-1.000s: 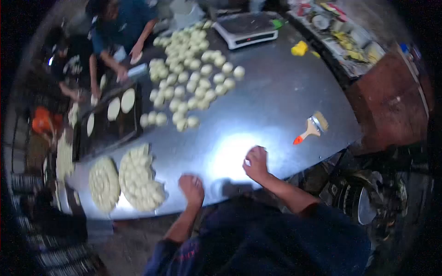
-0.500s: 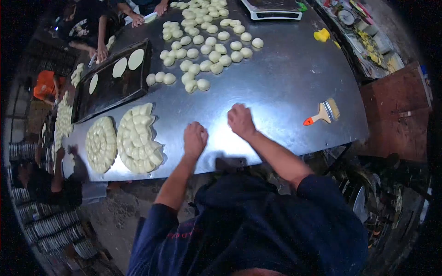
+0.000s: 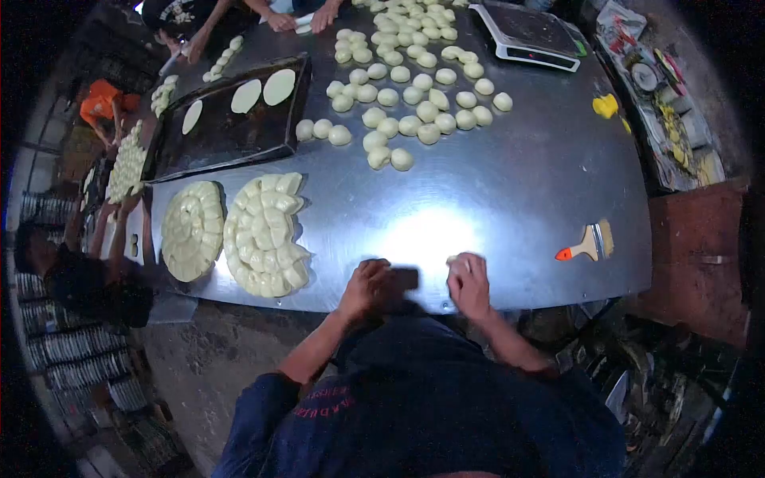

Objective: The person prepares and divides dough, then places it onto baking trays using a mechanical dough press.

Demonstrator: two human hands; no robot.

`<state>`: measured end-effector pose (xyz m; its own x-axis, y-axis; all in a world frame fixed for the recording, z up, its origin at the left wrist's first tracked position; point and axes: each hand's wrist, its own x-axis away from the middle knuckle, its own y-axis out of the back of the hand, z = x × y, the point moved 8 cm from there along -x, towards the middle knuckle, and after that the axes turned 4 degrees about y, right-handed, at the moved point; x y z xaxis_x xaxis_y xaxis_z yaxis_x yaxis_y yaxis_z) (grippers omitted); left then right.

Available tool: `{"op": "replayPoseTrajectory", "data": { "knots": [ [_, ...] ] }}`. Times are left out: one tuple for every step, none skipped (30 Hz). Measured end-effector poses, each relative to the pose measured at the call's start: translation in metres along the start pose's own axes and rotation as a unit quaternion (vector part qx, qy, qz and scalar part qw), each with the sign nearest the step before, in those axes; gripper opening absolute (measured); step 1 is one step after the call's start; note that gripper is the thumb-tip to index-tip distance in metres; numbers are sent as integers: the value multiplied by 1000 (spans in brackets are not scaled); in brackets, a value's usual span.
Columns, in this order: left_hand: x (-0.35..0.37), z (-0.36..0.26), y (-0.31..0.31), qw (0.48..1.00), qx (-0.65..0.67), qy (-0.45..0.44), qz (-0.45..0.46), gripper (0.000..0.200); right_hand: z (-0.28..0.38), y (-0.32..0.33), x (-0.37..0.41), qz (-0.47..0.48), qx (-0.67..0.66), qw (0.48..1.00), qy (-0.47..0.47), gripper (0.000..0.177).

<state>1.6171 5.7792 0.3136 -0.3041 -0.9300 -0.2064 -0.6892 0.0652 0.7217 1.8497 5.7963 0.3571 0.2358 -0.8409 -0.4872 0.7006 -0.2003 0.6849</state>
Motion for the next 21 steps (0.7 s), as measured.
{"op": "replayPoseTrajectory", "data": {
  "knots": [
    [-1,2,2,1000,9,6,6,25,9,-3,0,57,-46,996,-48,19],
    [-8,15,13,981,150,116,-30,25,3,-7,-7,72,-103,984,-125,19],
    [-22,30,22,931,283,222,-63,25,-9,-12,-28,79,-156,964,-199,19],
    [-54,26,48,969,174,146,-97,29,-18,0,-66,32,-133,967,-217,21],
    [-87,22,74,987,61,69,-135,33,-32,12,-102,-36,-79,973,-212,23],
    [-118,27,96,982,23,99,-161,34,-43,24,-143,-78,-77,978,-179,24],
    [-138,36,111,974,-17,133,-184,35,-55,26,-180,-123,34,991,-38,27],
    [-145,50,109,974,-14,135,-181,35,-68,18,-206,-90,174,981,5,30],
    [-152,63,108,972,-86,122,-184,36,-78,5,-231,-57,307,949,50,33],
    [-161,71,111,962,-158,107,-194,37,-106,-8,-261,-49,232,971,11,34],
    [-163,71,123,960,-159,110,-204,37,-131,-25,-291,-36,154,987,-25,35],
    [-154,57,135,971,-84,87,-206,37,-141,-39,-320,-15,130,988,-83,38],
    [-139,45,140,978,-6,64,-200,38,-150,-54,-339,8,107,983,-148,41],
    [-118,50,137,977,54,121,-168,37,-166,-73,-347,12,107,982,-156,41],
    [-94,57,135,968,113,177,-138,35,-186,-99,-354,48,162,970,-174,41],
    [-71,64,135,952,133,248,-122,34,-200,-118,-362,84,217,954,-186,41],
    [-46,71,134,930,153,318,-108,33,-207,-122,-371,87,216,955,-183,41],
    [-18,73,138,915,203,319,-137,28,-215,-123,-376,82,179,962,-186,41],
    [10,77,142,897,251,322,-166,24,-220,-126,-375,81,140,968,-191,40],
    [35,79,148,893,250,333,-172,24,-210,-103,-365,-12,75,967,-241,29],
    [66,87,157,868,226,396,-197,22,-205,-83,-358,-79,51,979,-181,24]
  ]
}}
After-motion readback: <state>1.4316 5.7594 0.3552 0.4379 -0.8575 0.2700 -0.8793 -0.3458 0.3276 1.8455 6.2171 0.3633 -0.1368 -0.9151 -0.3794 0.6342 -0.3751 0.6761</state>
